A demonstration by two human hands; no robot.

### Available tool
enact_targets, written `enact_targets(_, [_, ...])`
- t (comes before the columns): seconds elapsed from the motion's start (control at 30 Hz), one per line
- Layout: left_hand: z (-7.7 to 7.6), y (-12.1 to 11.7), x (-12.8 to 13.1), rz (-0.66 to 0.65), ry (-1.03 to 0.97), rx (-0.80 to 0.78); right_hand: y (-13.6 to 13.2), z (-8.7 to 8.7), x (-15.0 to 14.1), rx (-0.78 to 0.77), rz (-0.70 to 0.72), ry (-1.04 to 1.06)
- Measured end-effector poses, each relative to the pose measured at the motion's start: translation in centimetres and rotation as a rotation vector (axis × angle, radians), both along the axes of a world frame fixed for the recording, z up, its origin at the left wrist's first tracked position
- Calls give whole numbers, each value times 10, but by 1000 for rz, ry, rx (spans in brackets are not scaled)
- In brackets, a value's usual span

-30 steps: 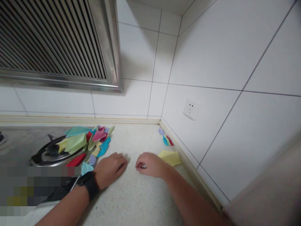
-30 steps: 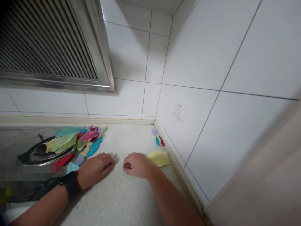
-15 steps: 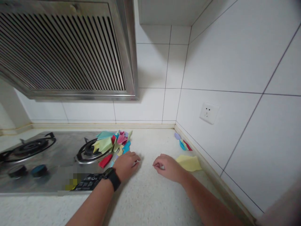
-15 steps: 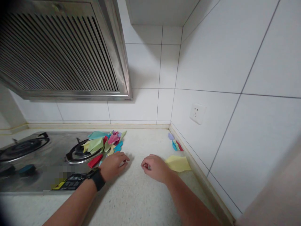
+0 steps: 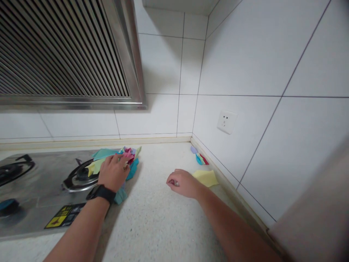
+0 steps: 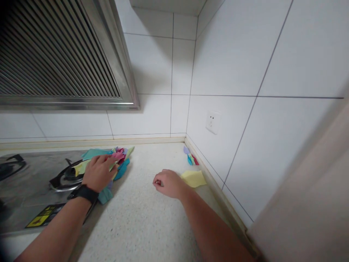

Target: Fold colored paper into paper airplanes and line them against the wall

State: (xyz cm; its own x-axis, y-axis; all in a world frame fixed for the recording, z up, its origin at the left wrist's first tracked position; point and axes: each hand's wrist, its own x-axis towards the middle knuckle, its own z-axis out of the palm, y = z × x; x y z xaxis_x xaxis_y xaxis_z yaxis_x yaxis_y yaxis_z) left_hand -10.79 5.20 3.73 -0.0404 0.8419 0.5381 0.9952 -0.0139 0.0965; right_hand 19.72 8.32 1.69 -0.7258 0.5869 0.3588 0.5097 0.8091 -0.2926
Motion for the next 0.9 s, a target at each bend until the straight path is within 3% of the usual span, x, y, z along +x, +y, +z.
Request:
enact_targets(0.1, [-9,3,0,78,77,39,0,0,1,13,29,-16])
enact_targets(0.3, [-22,10,-8,26,107,-70,0,0,2,30,43,-57])
enact_targets(0.57, [-6,5,-3,16,126,43,2,-2,4,3,35,-47])
enact_targets(0.77, [1,4,12,-236,-17,266,6,-3,5,8,4,13])
enact_targets(0.9, [-5,-2,40,-386,-281,270,11,-6,8,-8,-63,99])
